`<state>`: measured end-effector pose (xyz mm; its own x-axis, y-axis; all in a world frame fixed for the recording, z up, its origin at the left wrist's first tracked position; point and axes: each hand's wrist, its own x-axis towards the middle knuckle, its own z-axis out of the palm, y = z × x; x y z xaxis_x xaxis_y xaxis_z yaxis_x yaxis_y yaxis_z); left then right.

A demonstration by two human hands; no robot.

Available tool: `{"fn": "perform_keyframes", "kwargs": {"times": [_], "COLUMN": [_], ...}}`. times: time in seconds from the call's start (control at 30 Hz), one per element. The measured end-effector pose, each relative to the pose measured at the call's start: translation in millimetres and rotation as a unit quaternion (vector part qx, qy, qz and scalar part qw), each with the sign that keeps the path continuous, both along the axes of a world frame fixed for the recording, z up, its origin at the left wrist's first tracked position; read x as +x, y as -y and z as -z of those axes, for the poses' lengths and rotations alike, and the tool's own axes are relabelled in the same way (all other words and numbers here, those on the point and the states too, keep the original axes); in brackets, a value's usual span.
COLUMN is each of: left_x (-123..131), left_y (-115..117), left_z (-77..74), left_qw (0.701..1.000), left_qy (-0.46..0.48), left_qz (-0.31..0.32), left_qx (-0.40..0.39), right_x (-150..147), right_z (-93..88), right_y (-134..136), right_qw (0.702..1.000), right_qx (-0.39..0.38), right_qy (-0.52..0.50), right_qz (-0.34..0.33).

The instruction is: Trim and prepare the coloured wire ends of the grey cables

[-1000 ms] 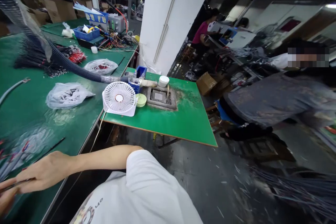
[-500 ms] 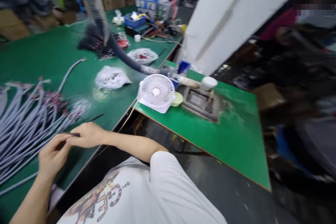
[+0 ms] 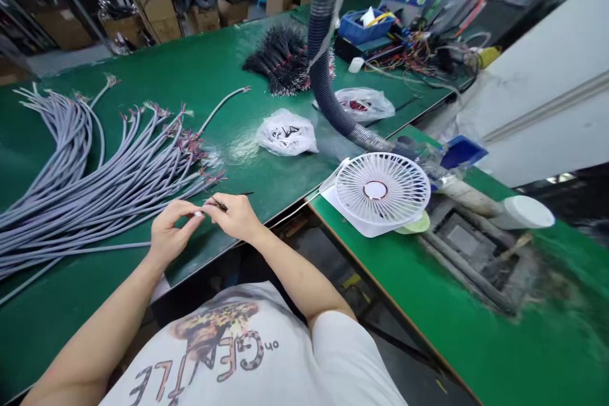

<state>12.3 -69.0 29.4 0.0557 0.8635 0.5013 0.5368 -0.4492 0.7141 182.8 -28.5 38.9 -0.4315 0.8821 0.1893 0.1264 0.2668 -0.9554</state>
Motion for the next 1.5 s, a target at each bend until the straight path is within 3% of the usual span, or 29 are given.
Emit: {"fn": "perform_keyframes", "kwargs": {"times": [0.1, 0.3, 0.43, 0.53, 0.63, 0.73, 0.9, 1.07, 1.17, 1.27, 1.4, 1.5], "left_x": [0, -4, -6, -5, -5, -4, -3, -2, -3, -3, -3, -2], "left_y": [2, 0, -4, -5, -5, -6, -6, -7, -8, -8, -8, -7], "left_z": [0.2, 3.9, 8.1, 9.6, 9.5, 8.5, 8.4, 13.2, 14.6, 13.8, 13.8, 15.9], "left_qw": [1.0, 0.972, 0.948, 0.942, 0.932, 0.923, 0.914, 0.91, 0.909, 0.909, 0.913, 0.915], "left_qy": [0.021, 0.186, 0.234, 0.25, 0.273, 0.292, 0.313, 0.324, 0.329, 0.341, 0.336, 0.323], "left_qz": [-0.013, 0.032, 0.054, 0.052, 0.051, 0.049, 0.042, 0.031, 0.018, 0.007, 0.007, 0.009], "left_qx": [0.005, -0.141, -0.207, -0.218, -0.234, -0.244, -0.257, -0.257, -0.254, -0.241, -0.232, -0.241], "right_x": [1, -1, 3, 9, 12, 8, 3, 0, -7, -7, 9, 19], "right_z": [-2.6, 9.2, 11.9, 10.1, 11.7, 17.3, 22.8, 26.7, 33.8, 34.6, 16.6, 1.1], "right_y": [2, 2, 4, 7, 9, 6, -3, -7, -4, 3, 12, 17], "right_qw": [1.0, 0.998, 0.999, 0.993, 0.968, 0.923, 0.861, 0.829, 0.834, 0.877, 0.943, 0.947], "right_qx": [0.02, -0.027, -0.017, 0.083, 0.22, 0.323, 0.434, 0.502, 0.49, 0.406, 0.213, 0.167], "right_qy": [0.007, -0.049, -0.011, 0.042, 0.114, 0.209, 0.267, 0.245, 0.245, 0.243, 0.252, 0.275], "right_qz": [-0.008, 0.01, 0.034, 0.075, 0.026, -0.018, 0.005, -0.015, -0.059, -0.086, -0.035, -0.016]}}
